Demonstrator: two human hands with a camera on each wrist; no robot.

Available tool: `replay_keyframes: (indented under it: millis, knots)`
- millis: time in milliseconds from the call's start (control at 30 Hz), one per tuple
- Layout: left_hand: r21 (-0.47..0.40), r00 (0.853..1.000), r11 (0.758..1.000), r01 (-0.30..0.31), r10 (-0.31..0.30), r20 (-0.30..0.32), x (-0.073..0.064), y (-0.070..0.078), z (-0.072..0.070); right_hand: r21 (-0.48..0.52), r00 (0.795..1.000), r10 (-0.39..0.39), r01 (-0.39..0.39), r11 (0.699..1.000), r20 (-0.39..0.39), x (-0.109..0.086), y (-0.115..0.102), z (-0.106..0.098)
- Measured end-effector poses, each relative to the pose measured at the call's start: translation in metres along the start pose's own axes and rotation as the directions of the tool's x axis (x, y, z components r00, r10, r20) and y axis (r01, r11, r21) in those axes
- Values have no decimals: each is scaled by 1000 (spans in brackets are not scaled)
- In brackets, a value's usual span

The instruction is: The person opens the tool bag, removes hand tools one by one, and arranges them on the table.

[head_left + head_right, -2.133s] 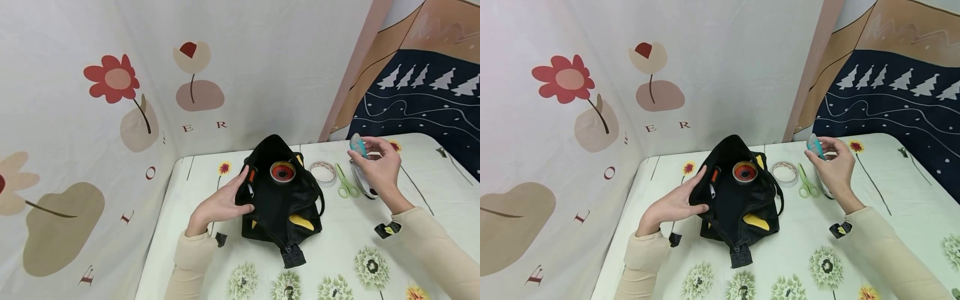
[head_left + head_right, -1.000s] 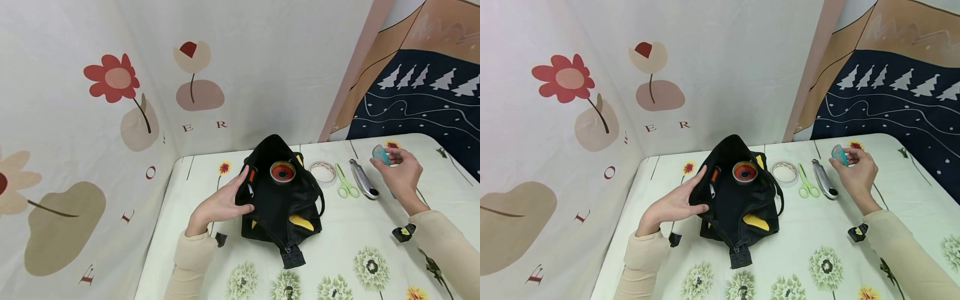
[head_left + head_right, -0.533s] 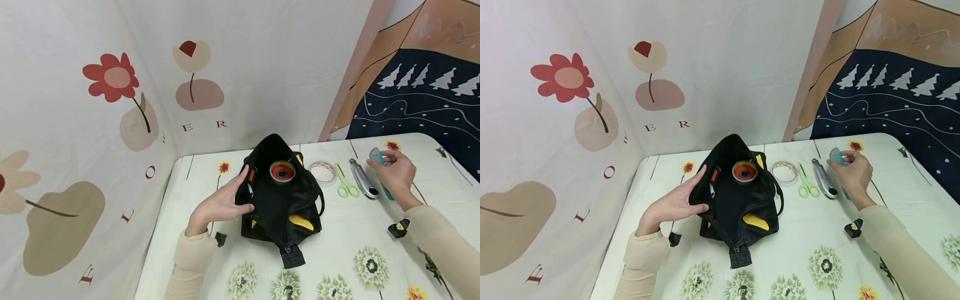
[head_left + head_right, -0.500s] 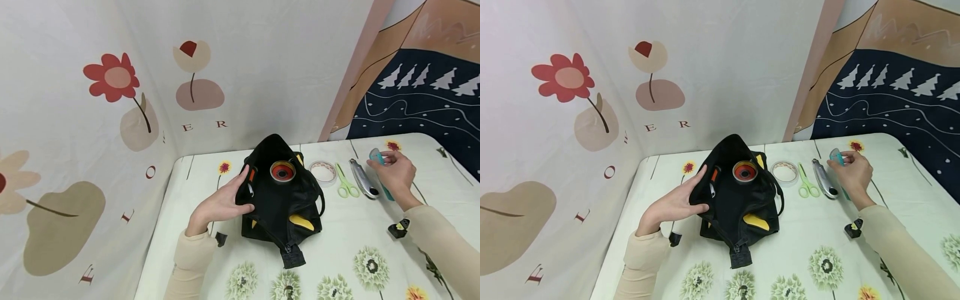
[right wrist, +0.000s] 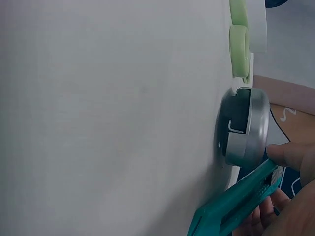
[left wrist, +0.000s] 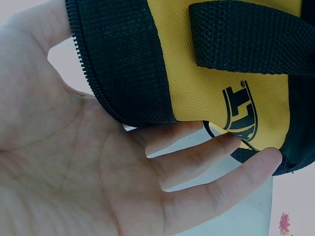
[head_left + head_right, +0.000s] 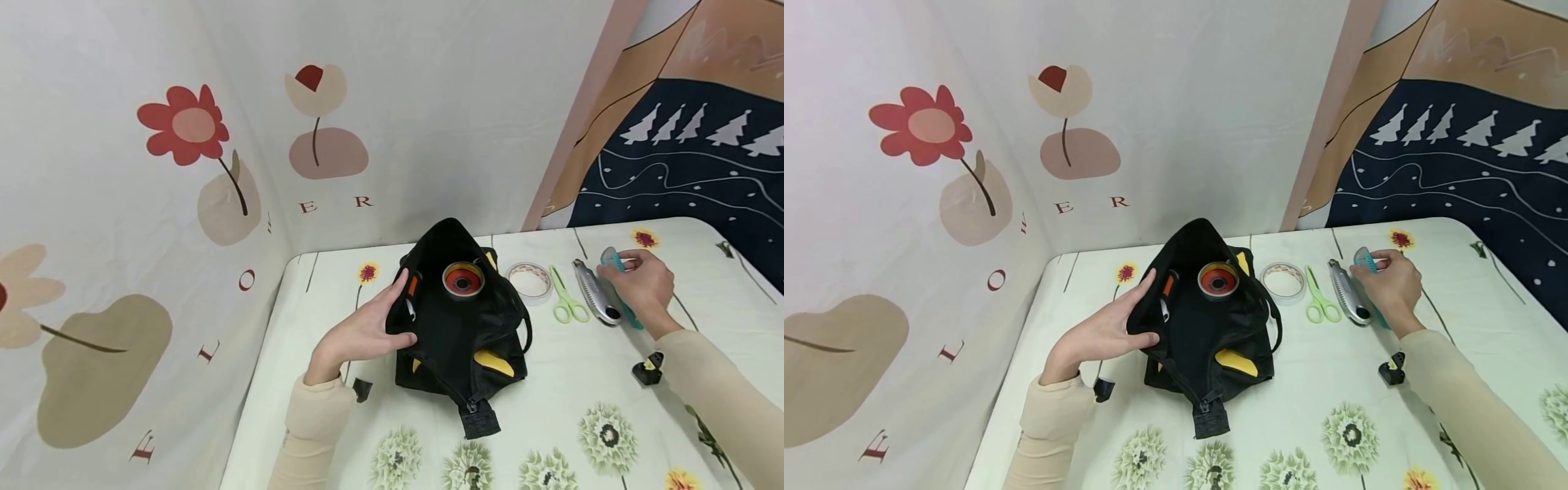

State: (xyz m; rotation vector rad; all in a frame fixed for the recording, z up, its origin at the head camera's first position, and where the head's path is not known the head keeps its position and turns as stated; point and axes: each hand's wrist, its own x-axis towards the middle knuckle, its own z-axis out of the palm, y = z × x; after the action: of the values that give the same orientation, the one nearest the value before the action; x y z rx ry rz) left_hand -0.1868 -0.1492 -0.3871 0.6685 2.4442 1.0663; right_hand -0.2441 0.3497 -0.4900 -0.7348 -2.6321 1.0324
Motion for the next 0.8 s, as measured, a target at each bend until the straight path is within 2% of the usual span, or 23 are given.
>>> replay_keyframes:
  millis: [800]
  knots:
    - [0,1000,1000,-1,1,-3,1,-1,1,-104,995,55,-46,993,85,11,9,3]
